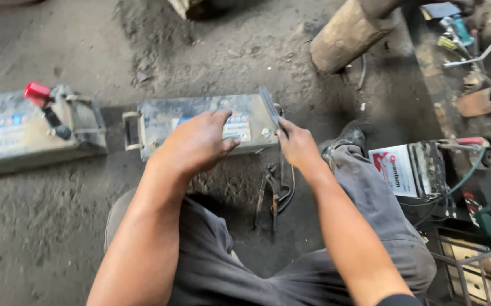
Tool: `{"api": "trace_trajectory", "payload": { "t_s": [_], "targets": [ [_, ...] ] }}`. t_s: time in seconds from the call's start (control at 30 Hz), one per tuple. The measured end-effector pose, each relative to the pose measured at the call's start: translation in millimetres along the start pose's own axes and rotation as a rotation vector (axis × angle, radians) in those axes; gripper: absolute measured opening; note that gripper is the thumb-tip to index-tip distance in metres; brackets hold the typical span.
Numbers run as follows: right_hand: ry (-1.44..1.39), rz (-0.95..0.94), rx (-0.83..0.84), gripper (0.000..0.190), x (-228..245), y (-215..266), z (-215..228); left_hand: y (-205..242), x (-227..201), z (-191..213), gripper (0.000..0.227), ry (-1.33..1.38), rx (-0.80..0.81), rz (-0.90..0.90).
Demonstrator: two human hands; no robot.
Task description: The person sits on the floor and uses a hammer and a metal punch to tap a terminal on a car battery. They then use a file to smooth the terminal and apply a liquid from a green bottle to the area.
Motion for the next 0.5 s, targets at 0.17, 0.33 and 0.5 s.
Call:
{"api": "trace_trajectory", "payload": {
  "t_s": [0.17,0.33,0.5],
  "targets": [
    [0.167,-0.112,0.179,0.045,-3.1,88.1,-4.2,8.4,10.1,8.5,0.062,0.013,0.026,0.011],
    [0.077,-0.079,0.075,0.045,-4.8,13.6,-58.3,8.5,13.5,0.3,0.06,-0.005,0.048,0.001],
    [0.078,-0.051,-0.065,0.044,39.3,18.9,28.9,21.3,14.8,9.3,0.062,0.002,0.018,0.032]
  ]
}}
Point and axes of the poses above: each hand's wrist, its own y-axis away from the middle knuckle, its own z-axis out of the back of the hand, x = y × z, the point moved 2 cm from there along -y, towards the middle knuckle, and after that the axes turned 7 degrees about x, right-handed, at the moved point
